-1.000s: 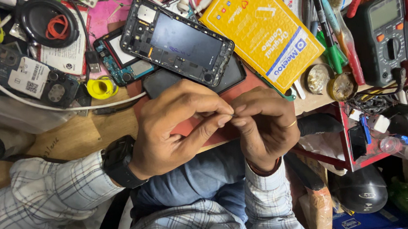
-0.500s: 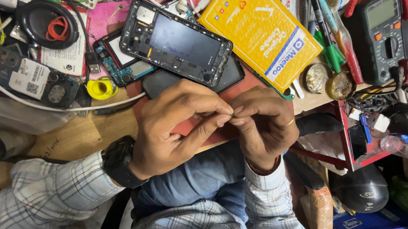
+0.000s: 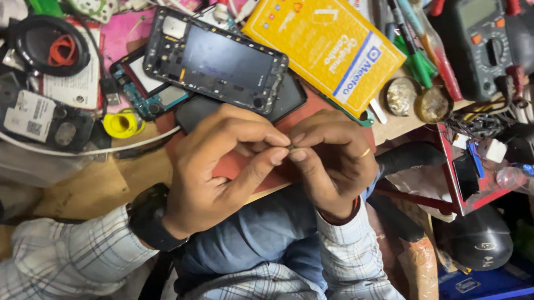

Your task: The person uses a red-handled screwdriver to scrape residue from a small metal container, then picks up a tiny metallic component and manipulates it with both hands. A disassembled phone and other tools are visible on the workbench.

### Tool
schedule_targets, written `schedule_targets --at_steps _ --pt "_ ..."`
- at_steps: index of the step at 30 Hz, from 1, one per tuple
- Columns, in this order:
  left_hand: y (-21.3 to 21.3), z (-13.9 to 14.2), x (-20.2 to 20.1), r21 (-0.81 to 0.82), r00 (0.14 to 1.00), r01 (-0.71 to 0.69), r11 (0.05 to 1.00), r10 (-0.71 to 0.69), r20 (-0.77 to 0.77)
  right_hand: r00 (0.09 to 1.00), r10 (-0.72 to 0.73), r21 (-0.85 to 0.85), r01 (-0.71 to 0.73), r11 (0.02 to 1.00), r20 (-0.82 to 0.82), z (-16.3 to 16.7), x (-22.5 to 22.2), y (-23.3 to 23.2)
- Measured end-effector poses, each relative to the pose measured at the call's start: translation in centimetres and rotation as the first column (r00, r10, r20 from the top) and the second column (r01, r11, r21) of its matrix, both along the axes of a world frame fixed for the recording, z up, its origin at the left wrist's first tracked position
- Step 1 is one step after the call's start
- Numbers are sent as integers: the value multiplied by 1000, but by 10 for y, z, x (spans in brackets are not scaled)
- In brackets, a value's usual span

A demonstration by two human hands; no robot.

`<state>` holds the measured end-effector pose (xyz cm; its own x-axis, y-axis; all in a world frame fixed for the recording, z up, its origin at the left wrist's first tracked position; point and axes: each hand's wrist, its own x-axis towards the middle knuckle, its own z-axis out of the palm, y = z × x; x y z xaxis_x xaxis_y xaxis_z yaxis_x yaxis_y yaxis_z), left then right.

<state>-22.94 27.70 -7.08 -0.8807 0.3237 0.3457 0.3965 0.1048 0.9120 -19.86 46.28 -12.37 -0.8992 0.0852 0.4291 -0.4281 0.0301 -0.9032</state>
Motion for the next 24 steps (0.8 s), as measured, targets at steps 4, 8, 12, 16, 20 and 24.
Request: schedule_targets --at_steps 4,8,12,16,20,24 --pt "1 1 3 -10 1000 6 1000 -6 25 999 21 13 -20 1000 -27 -1 0 1" --pt "1 -1 8 10 997 18 1000 -19 77 998 58 20 -57 998 -36 2 0 2" --pt "2 -4 11 15 996 21 1000 -22 89 994 92 52 -88 995 -67 4 0 6" --pt "2 -6 13 82 985 36 996 -49 164 994 -14 85 24 996 -111 3 6 17" --pt "1 -6 14 103 979 58 993 -77 187 929 -369 -30 369 929 18 7 21 37" --pt "2 -4 16 77 980 61 995 -74 184 862 -493 290 445 847 118 20 27 58"
